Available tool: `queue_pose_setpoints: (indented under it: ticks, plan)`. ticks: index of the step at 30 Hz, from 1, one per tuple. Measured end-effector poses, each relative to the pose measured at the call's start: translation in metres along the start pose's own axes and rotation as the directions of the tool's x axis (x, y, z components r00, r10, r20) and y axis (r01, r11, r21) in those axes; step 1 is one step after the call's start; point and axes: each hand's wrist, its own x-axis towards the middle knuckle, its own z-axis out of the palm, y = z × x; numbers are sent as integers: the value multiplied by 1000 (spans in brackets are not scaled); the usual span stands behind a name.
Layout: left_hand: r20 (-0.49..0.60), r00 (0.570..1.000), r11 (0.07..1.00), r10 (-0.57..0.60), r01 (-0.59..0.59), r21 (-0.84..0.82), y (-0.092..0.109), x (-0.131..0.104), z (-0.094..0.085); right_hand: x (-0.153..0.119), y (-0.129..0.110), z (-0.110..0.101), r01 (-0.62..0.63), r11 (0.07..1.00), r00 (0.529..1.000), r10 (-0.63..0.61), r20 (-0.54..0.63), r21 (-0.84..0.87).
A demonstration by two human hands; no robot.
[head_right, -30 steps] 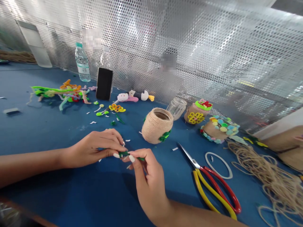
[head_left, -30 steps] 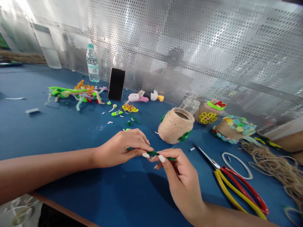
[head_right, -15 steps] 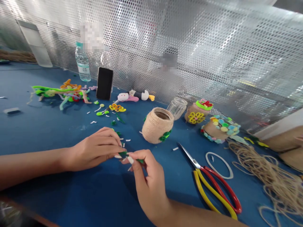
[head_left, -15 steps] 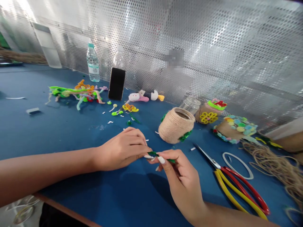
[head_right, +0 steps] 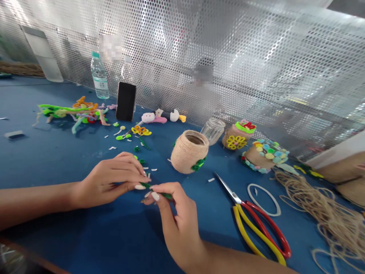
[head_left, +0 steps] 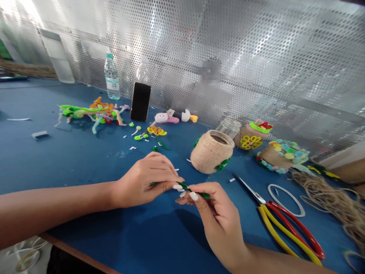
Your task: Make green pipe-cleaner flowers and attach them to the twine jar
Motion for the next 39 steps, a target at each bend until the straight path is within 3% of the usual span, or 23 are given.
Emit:
queue_pose_setpoints:
  ticks: [3, 8, 15, 21, 32, 39]
  plan:
    - [3, 1000, 991, -27, 27, -133, -5, 1, -1, 1, -2, 1, -25, 999, 999, 26, -24, 37]
    - [106, 994, 946, -24, 56, -318, -7, 5, -2, 2, -2, 1, 0, 999, 1000, 0, -28, 33]
    - [115, 993, 957, -8, 40, -286, -5, 5, -4, -1, -2, -1, 57, 996, 998, -58, -15, -66]
    - [198, 980, 954, 10, 50, -296, 0, 7, -6, -3, -2, -2, 101, 981, 992, -111, -54, -165]
    - [148, 989, 972, -12, 46, -230, -3, 3, -1, -3, -2, -2, 202, 951, 979, -202, 24, -236]
    - [121, 993, 994, 17, -3, -109, -2, 0, 0, -2, -1, -2, 92, 978, 996, -88, 28, -188]
